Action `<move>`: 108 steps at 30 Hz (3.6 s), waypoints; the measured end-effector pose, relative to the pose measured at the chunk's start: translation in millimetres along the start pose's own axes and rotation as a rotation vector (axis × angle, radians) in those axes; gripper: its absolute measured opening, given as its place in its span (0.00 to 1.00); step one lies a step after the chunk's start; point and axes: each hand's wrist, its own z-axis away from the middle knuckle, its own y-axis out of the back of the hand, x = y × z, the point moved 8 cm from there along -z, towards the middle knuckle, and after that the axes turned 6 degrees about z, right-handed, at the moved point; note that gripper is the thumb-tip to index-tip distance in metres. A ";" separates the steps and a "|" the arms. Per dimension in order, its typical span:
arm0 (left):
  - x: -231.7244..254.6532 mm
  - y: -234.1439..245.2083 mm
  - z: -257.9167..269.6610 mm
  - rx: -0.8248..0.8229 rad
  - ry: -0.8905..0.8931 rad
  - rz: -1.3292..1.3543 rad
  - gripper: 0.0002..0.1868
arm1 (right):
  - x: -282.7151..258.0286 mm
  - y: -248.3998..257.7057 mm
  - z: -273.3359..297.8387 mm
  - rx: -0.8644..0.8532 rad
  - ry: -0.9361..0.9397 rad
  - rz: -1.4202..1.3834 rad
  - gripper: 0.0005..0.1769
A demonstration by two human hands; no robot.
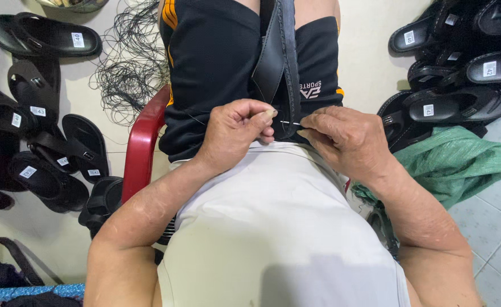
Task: The person stitches a black sandal using a needle and thread. They repeatedly push the needle through the sandal strap and pull the thread to secure the seam while seated in a workshop.
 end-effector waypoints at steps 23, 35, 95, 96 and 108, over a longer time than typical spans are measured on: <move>15.7 -10.7 1.3 -0.023 0.013 -0.509 0.05 | 0.5 -15.3 19.0 0.115 0.033 0.191 0.06; 7.9 -13.1 7.1 0.002 0.191 -0.189 0.08 | 14.6 -4.0 97.6 0.244 -0.222 -0.041 0.07; 98.7 -21.4 34.0 -0.160 -0.615 -0.837 0.07 | 335.1 21.6 84.9 0.943 -0.920 -0.683 0.06; 104.9 -23.5 35.6 -0.155 -0.649 -0.853 0.10 | 378.7 26.9 111.9 1.040 -1.010 -0.652 0.03; 136.3 36.8 32.1 0.129 -0.694 -1.628 0.42 | 232.0 -2.5 104.0 0.422 -0.607 -0.188 0.04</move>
